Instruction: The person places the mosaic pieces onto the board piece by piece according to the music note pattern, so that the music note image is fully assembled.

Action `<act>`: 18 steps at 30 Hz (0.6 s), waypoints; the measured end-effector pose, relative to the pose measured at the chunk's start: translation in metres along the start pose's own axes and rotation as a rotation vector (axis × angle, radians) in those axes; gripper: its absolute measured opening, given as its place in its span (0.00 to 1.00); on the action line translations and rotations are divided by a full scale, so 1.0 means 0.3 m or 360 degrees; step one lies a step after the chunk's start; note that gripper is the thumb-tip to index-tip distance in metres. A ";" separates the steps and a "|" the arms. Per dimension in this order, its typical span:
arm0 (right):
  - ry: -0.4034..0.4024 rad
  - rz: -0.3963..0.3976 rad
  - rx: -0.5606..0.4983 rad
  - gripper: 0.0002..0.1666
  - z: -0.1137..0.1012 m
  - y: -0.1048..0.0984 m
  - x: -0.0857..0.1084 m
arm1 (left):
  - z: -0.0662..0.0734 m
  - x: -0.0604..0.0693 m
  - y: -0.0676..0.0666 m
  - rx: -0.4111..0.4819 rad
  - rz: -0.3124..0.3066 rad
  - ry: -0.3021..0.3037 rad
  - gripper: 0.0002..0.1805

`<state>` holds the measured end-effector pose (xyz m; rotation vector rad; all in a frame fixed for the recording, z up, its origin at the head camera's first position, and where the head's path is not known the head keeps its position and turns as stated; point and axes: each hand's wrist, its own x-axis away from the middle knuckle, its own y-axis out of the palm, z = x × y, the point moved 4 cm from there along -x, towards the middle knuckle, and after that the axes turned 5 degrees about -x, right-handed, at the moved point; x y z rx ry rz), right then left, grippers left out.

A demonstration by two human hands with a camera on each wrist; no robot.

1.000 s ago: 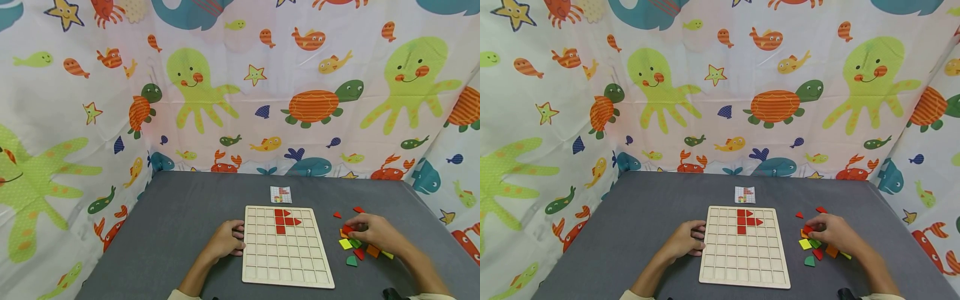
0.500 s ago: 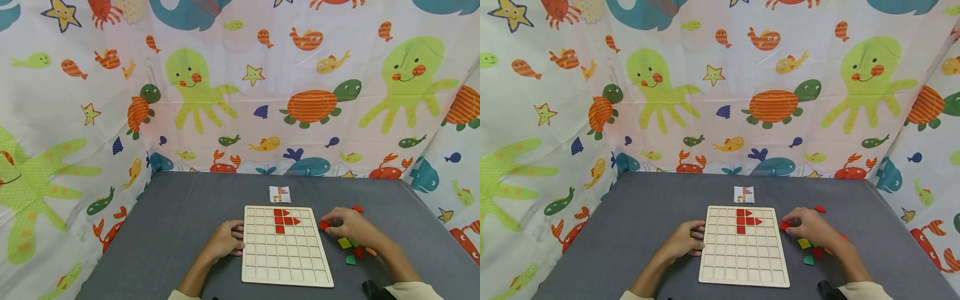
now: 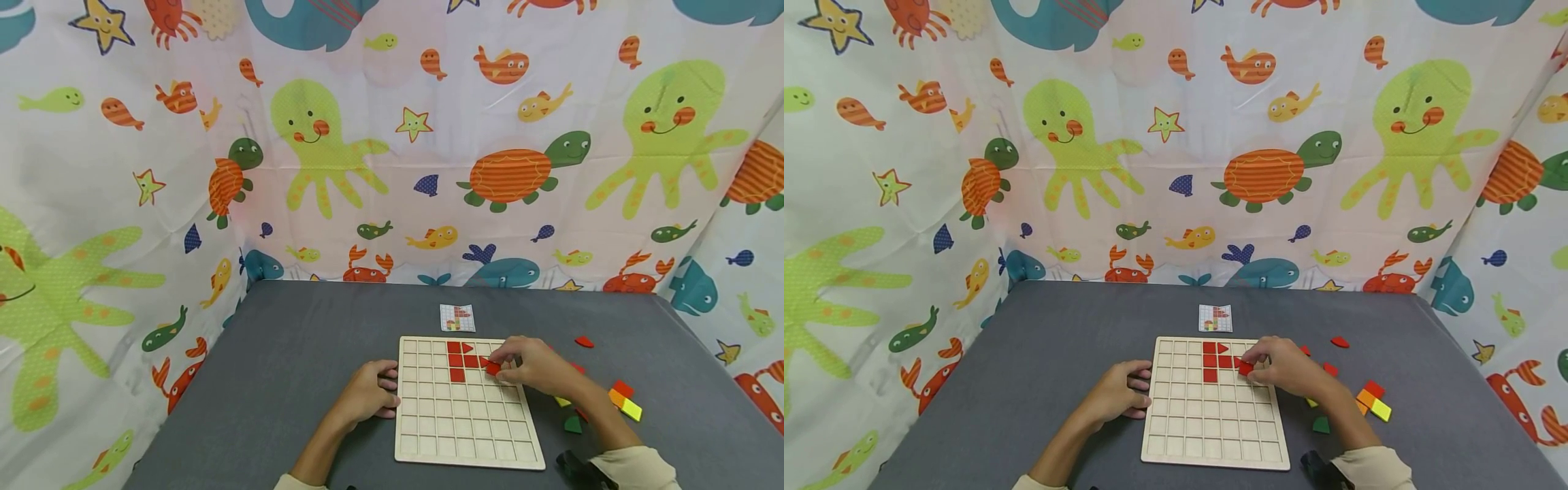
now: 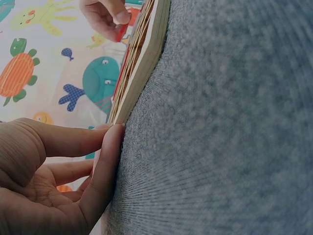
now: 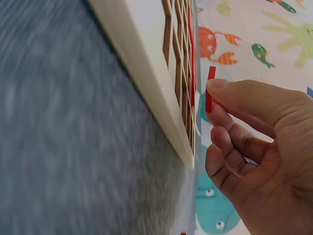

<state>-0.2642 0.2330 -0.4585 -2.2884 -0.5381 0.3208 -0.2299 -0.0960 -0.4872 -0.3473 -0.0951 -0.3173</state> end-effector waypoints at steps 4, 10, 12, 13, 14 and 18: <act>-0.0033 -0.0034 -0.0021 0.18 -0.014 0.024 -0.019 | 0.001 0.001 0.000 0.0005 -0.0005 0.0008 0.40; -0.0100 -0.0086 0.0008 0.17 -0.027 0.051 -0.039 | -0.001 0.000 0.002 0.0004 0.0000 0.0016 0.40; -0.0113 -0.0097 0.0020 0.15 -0.033 0.056 -0.043 | -0.002 0.000 0.002 0.0005 0.0003 0.0015 0.40; -0.0115 -0.0103 0.0024 0.15 -0.034 0.058 -0.045 | -0.002 0.000 0.003 0.0005 0.0004 0.0013 0.40; -0.0115 -0.0109 0.0030 0.15 -0.035 0.060 -0.047 | -0.003 0.000 0.003 0.0004 0.0005 0.0011 0.40; -0.0113 -0.0130 0.0047 0.14 -0.037 0.063 -0.052 | -0.002 0.000 0.002 0.0005 0.0003 0.0011 0.40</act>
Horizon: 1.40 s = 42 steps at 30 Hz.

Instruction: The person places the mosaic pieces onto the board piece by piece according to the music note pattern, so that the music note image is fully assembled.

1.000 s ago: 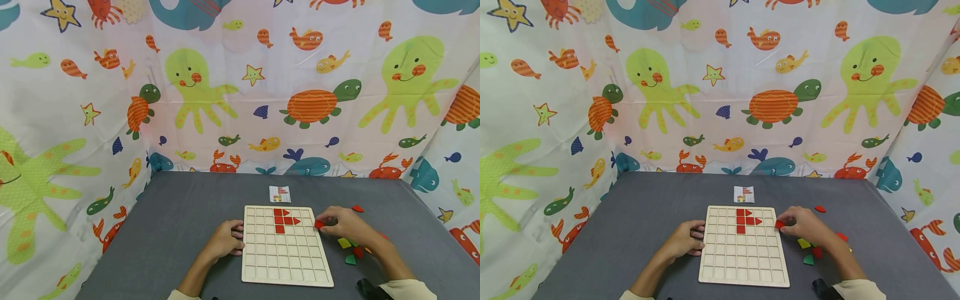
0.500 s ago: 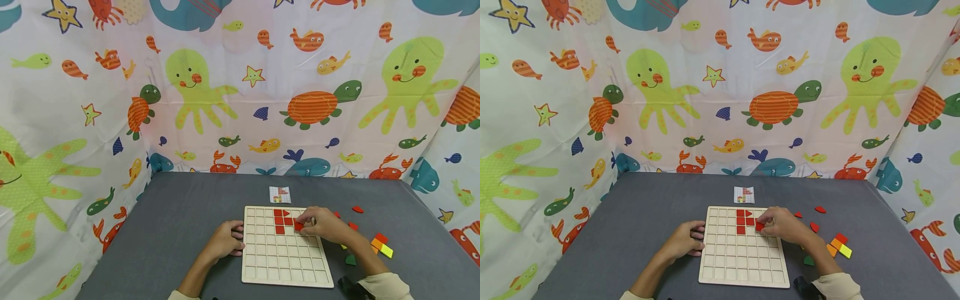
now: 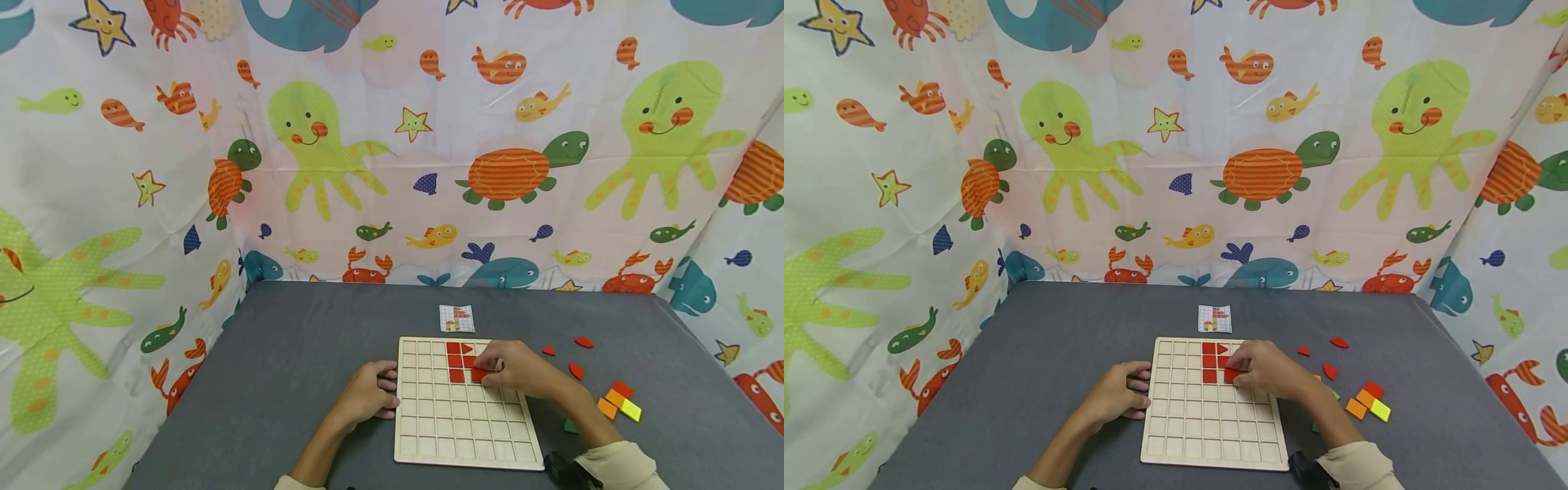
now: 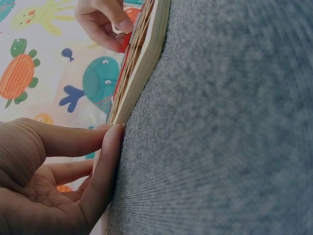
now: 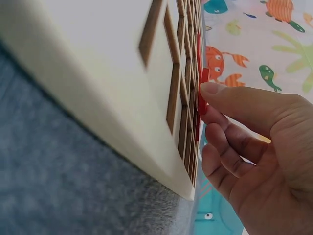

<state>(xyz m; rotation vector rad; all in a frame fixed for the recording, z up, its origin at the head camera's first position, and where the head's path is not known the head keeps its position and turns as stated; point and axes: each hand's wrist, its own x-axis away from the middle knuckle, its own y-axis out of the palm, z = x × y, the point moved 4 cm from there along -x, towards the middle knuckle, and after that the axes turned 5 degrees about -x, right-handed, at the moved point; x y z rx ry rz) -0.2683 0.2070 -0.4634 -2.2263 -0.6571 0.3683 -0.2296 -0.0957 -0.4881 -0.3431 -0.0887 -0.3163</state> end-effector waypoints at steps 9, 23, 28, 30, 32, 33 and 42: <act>-0.0039 -0.0043 0.0000 0.15 -0.016 0.004 -0.015 | 0.000 0.002 0.001 -0.0003 -0.0008 0.0001 0.40; 0.0035 -0.0055 -0.0099 0.18 -0.011 0.008 -0.012 | 0.006 0.007 0.002 0.0012 -0.0030 -0.0010 0.40; 0.0061 -0.0064 -0.0136 0.18 -0.006 0.009 -0.007 | 0.002 0.006 0.003 -0.0005 -0.0028 -0.0018 0.40; 0.0060 -0.0069 -0.0146 0.18 -0.008 0.007 -0.006 | 0.002 0.004 0.002 -0.0003 -0.0029 -0.0015 0.40; 0.0056 -0.0074 -0.0149 0.18 -0.012 0.005 -0.003 | 0.002 0.004 0.001 0.0000 -0.0025 -0.0017 0.40; 0.0053 -0.0076 -0.0150 0.18 -0.015 0.003 -0.001 | 0.002 0.004 0.001 0.0002 -0.0022 -0.0018 0.40; 0.0075 -0.0008 -0.0070 0.20 0.002 -0.044 0.057 | 0.002 0.002 0.000 0.0006 -0.0019 -0.0020 0.40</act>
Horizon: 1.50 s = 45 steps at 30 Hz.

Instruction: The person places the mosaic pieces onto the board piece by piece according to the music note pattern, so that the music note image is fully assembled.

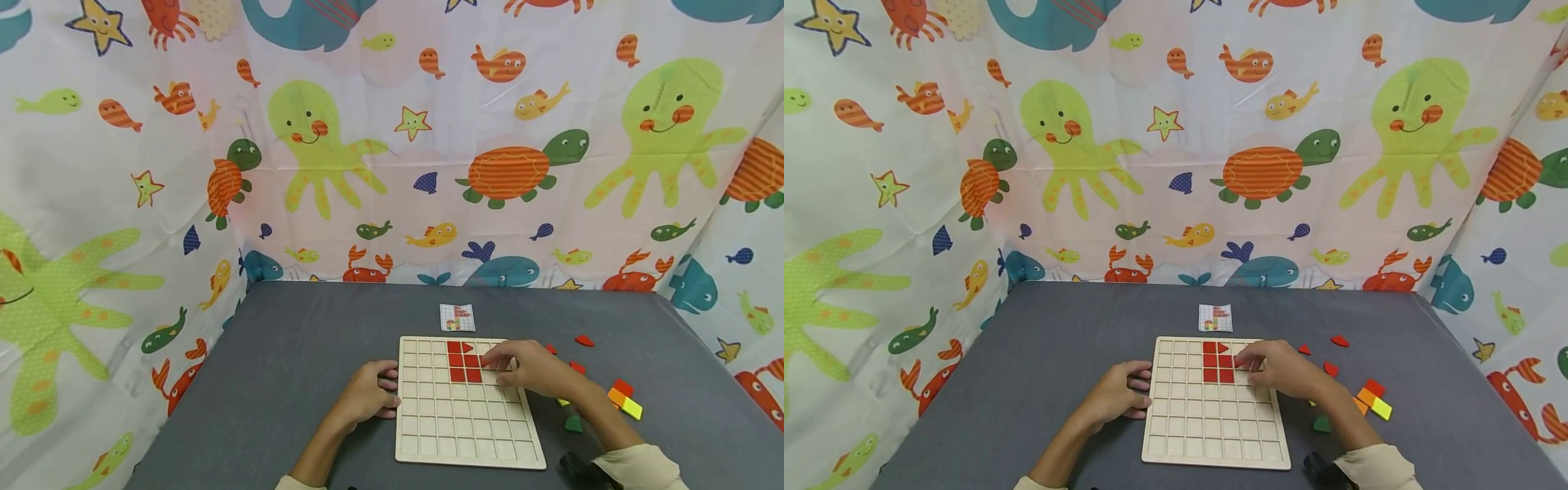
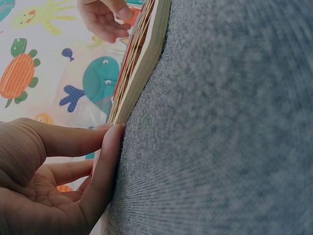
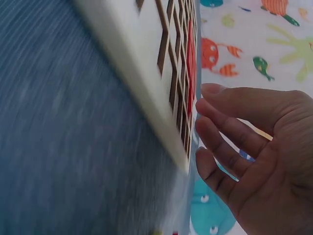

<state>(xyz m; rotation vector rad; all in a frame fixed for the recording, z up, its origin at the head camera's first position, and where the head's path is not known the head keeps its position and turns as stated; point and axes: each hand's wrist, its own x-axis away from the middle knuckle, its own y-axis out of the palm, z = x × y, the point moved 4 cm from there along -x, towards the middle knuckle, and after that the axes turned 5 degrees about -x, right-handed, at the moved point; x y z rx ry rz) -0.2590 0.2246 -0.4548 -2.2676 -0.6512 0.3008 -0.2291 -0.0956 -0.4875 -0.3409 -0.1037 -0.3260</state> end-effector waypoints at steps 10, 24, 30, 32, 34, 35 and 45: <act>0.0182 0.0109 -0.0049 0.21 0.091 -0.104 0.121 | -0.001 0.001 -0.001 0.0001 0.0002 0.0004 0.40; 0.0450 0.0232 -0.0085 0.26 0.249 -0.228 0.286 | -0.003 -0.002 0.000 0.0019 0.0001 -0.0005 0.40; 0.0484 0.0241 -0.0051 0.27 0.293 -0.273 0.345 | -0.004 -0.003 0.001 0.0019 0.0000 -0.0002 0.40; 0.0472 0.0236 -0.0047 0.26 0.308 -0.287 0.365 | -0.006 -0.003 0.001 0.0019 0.0003 -0.0003 0.40; 0.0469 0.0224 -0.0062 0.25 0.326 -0.300 0.383 | -0.006 -0.004 0.002 0.0017 0.0005 -0.0002 0.40; 0.0468 0.0212 -0.0064 0.25 0.334 -0.306 0.391 | -0.006 -0.004 0.002 0.0015 0.0007 -0.0002 0.40; 0.0512 0.0093 -0.0140 0.26 0.396 -0.329 0.447 | -0.004 -0.002 0.001 0.0016 0.0009 -0.0001 0.40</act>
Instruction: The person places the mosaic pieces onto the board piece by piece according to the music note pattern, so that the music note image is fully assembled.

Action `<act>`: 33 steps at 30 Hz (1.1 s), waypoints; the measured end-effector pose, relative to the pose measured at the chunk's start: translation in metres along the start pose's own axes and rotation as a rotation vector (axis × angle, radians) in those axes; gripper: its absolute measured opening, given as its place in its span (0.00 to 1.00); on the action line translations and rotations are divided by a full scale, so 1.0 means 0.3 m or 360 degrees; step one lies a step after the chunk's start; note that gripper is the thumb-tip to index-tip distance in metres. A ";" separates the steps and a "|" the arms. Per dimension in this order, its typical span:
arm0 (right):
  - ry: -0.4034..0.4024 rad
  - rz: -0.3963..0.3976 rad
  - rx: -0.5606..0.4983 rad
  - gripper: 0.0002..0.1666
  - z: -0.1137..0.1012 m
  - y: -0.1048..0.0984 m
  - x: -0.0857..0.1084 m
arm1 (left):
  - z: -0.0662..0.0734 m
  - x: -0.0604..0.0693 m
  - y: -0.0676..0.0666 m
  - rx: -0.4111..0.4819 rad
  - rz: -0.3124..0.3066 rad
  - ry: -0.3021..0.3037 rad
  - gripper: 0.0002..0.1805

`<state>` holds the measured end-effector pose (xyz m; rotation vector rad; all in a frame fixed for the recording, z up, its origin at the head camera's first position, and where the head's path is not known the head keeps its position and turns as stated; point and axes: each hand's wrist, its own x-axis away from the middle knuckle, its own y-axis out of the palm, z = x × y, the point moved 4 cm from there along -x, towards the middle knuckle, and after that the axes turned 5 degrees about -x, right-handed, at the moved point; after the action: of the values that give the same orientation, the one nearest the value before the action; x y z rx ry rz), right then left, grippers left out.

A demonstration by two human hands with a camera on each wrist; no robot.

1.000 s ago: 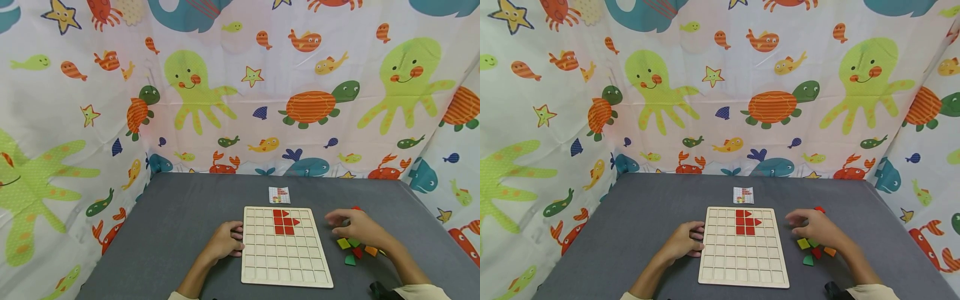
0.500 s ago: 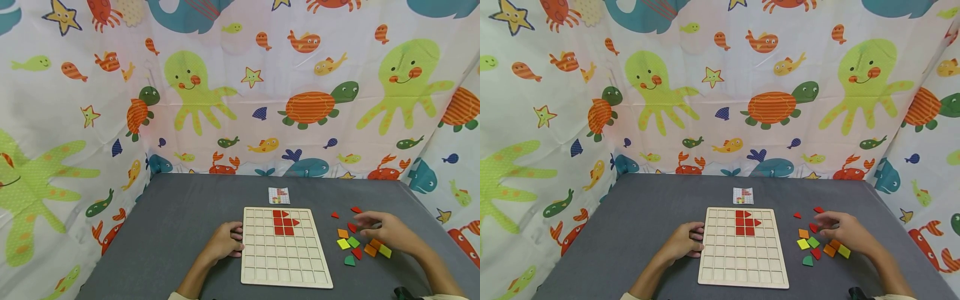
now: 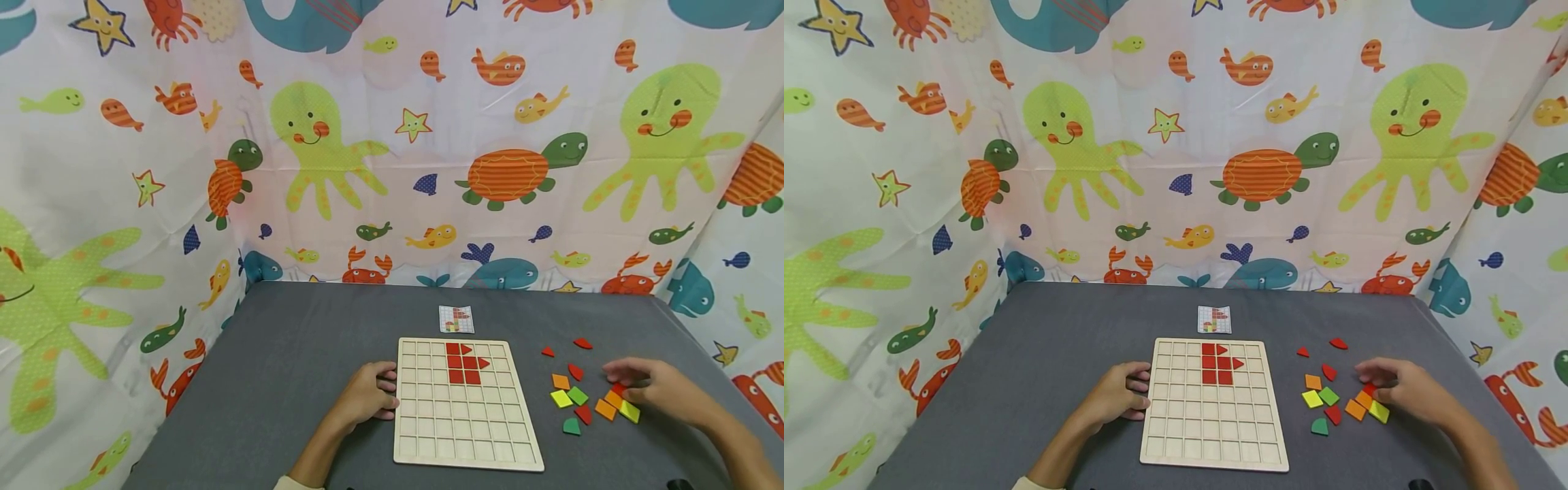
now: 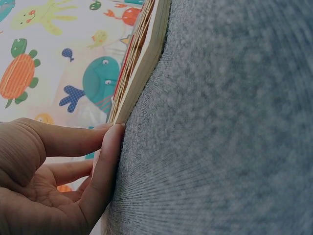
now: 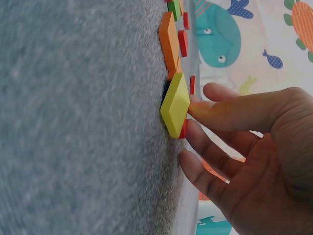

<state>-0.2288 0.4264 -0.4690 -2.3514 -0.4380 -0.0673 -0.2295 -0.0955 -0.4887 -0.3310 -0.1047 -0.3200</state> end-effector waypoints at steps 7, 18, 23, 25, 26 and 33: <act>0.0044 -0.0020 -0.0016 0.28 0.022 -0.014 0.018 | 0.004 0.003 0.000 -0.0014 -0.0007 0.0000 0.40; 0.0109 0.0027 0.0162 0.30 0.053 -0.031 0.044 | 0.000 0.003 0.000 -0.0009 0.0005 0.0036 0.40; 0.0210 0.0062 0.0284 0.27 0.066 -0.036 0.045 | 0.001 0.005 -0.001 -0.0018 0.0008 0.0033 0.40; 0.0227 0.0069 0.0320 0.25 0.067 -0.035 0.046 | 0.002 0.005 -0.001 -0.0025 0.0007 0.0034 0.40; 0.0225 0.0071 0.0338 0.24 0.068 -0.034 0.046 | 0.003 0.006 -0.002 -0.0028 0.0007 0.0037 0.40; 0.0262 0.0105 0.0389 0.23 0.068 -0.023 0.045 | 0.005 0.008 -0.002 -0.0037 -0.0001 0.0042 0.40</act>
<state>-0.2201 0.4488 -0.4772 -2.0986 -0.2715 -0.1658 -0.2276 -0.0961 -0.4869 -0.3497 -0.0749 -0.3262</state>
